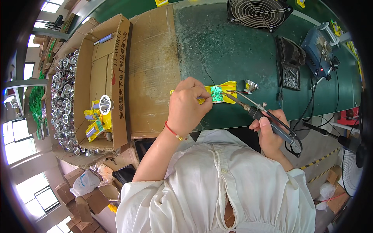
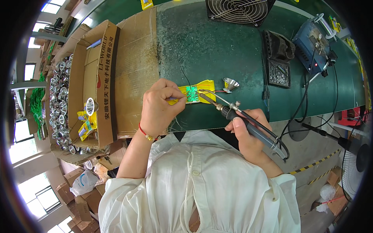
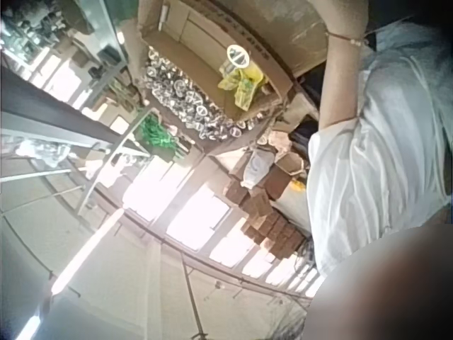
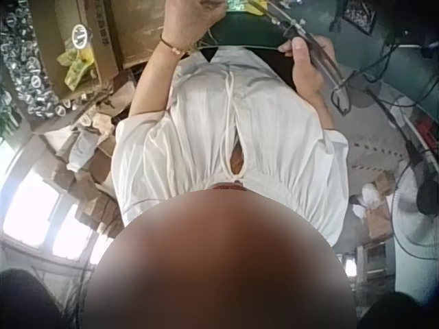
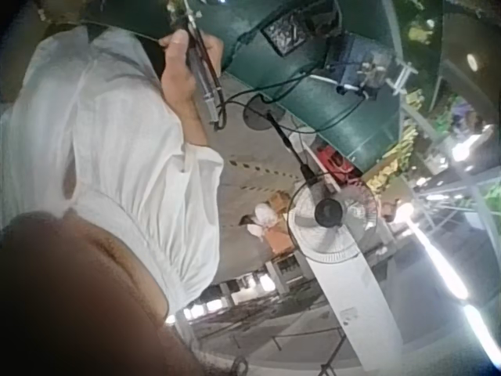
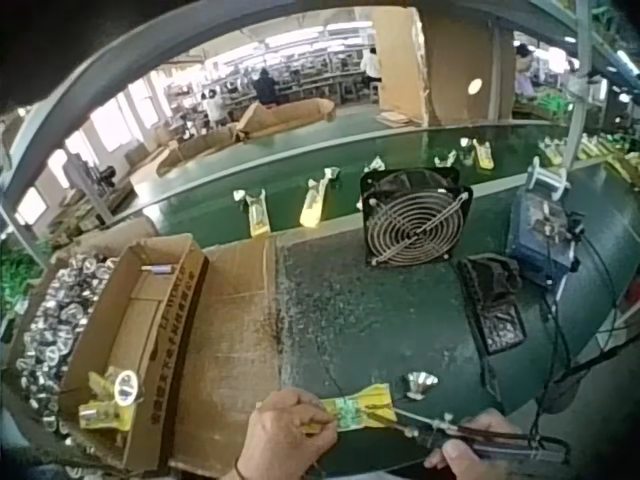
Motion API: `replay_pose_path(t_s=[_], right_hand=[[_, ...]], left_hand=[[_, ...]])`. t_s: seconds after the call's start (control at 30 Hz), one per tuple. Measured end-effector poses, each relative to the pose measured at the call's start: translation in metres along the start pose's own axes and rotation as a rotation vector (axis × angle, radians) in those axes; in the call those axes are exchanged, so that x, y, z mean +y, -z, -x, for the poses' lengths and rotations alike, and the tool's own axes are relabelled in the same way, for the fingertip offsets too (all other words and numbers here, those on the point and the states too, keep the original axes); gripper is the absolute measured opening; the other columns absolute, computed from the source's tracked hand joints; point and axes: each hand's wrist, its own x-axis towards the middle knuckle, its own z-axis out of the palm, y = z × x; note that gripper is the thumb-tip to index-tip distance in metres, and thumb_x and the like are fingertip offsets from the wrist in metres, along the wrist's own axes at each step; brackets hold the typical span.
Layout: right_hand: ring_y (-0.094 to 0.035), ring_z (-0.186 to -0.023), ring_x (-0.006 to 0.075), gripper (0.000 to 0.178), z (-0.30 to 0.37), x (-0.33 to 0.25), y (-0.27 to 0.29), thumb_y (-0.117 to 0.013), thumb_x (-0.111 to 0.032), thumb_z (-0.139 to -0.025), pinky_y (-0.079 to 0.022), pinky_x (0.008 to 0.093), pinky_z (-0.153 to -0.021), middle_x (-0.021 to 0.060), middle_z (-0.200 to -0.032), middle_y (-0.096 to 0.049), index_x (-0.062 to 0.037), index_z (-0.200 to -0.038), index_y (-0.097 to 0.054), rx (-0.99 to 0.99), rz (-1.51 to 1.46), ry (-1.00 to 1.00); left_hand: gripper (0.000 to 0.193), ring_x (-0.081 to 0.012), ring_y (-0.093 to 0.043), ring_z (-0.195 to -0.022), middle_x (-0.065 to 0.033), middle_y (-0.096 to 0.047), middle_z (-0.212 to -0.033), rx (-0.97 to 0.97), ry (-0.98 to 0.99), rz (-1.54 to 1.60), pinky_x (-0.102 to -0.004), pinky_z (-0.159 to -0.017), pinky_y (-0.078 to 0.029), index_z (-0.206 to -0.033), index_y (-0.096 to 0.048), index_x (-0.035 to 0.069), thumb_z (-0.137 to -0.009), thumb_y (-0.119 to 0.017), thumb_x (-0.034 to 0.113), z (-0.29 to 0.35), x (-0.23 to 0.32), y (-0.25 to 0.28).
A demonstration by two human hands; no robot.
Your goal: Soldering electronic components into flashlight housings on an assembly line.
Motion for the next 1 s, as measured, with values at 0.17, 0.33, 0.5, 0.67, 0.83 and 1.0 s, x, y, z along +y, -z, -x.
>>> replay_pose_path(t_s=[0.17, 0.33, 0.5, 0.67, 0.83, 1.0], right_hand=[[-0.061, -0.060, 0.0146, 0.015, 0.000, -0.002, 0.004, -0.056, -0.008, -0.084, -0.049, 0.0238, -0.053, 0.0121, -0.071, -0.060, 0.0016, -0.091, -0.047, 0.008, 0.043, 0.017], [-0.060, -0.059, 0.0152, 0.016, 0.005, 0.000, 0.019, -0.057, -0.009, -0.084, -0.049, 0.0235, -0.052, 0.0120, -0.070, -0.060, 0.0016, -0.091, -0.047, 0.059, 0.010, 0.067], [-0.058, -0.055, 0.0143, 0.017, 0.004, -0.004, 0.029, -0.057, -0.010, -0.084, -0.048, 0.0231, -0.051, 0.0112, -0.069, -0.059, 0.0019, -0.090, -0.047, 0.127, 0.050, 0.128], [-0.057, -0.060, 0.0102, 0.017, -0.001, 0.001, 0.067, -0.058, -0.008, -0.083, -0.045, 0.0203, -0.055, 0.0089, -0.070, -0.059, 0.0020, -0.093, -0.048, 0.375, 0.302, 0.335], [-0.056, -0.063, 0.0094, 0.016, -0.005, -0.002, 0.099, -0.059, -0.010, -0.083, -0.045, 0.0213, -0.058, 0.0072, -0.070, -0.059, 0.0023, -0.091, -0.053, 0.418, 0.607, 0.342], [-0.056, -0.062, 0.0113, 0.015, 0.001, -0.016, 0.092, -0.058, -0.009, -0.083, -0.045, 0.0224, -0.060, 0.0080, -0.066, -0.058, 0.0018, -0.089, -0.051, 0.434, 0.351, 0.372]], left_hand=[[0.005, -0.0165, -0.059, -0.068, -0.0082, -0.059, -0.079, -0.001, 0.017, -0.004, -0.0255, -0.062, -0.050, -0.070, -0.065, 0.000, -0.064, -0.066, 0.000, 0.000, 0.000, 0.001], [0.006, -0.0164, -0.059, -0.068, -0.0084, -0.059, -0.079, -0.023, 0.030, -0.015, -0.0258, -0.062, -0.050, -0.070, -0.066, 0.000, -0.064, -0.067, 0.002, -0.003, 0.006, 0.000], [0.005, -0.0240, -0.058, -0.069, -0.0098, -0.058, -0.076, 0.044, 0.014, 0.006, -0.0319, -0.063, -0.048, -0.066, -0.065, 0.002, -0.061, -0.066, 0.003, 0.000, 0.006, -0.001], [0.004, -0.0231, -0.058, -0.068, -0.0100, -0.057, -0.076, 0.036, 0.003, -0.002, -0.0305, -0.063, -0.048, -0.066, -0.064, 0.002, -0.062, -0.066, 0.002, 0.001, 0.009, -0.002], [0.015, -0.0200, -0.057, -0.068, -0.0086, -0.057, -0.077, 0.163, -0.045, 0.033, -0.0261, -0.060, -0.047, -0.078, -0.064, 0.002, -0.064, -0.070, 0.002, 0.009, 0.018, 0.000], [0.016, -0.0090, -0.054, -0.062, -0.0032, -0.060, -0.077, -0.055, 0.508, 0.536, -0.0203, -0.053, -0.042, -0.091, -0.064, 0.001, -0.079, -0.066, 0.010, 0.079, 0.014, 0.018]])
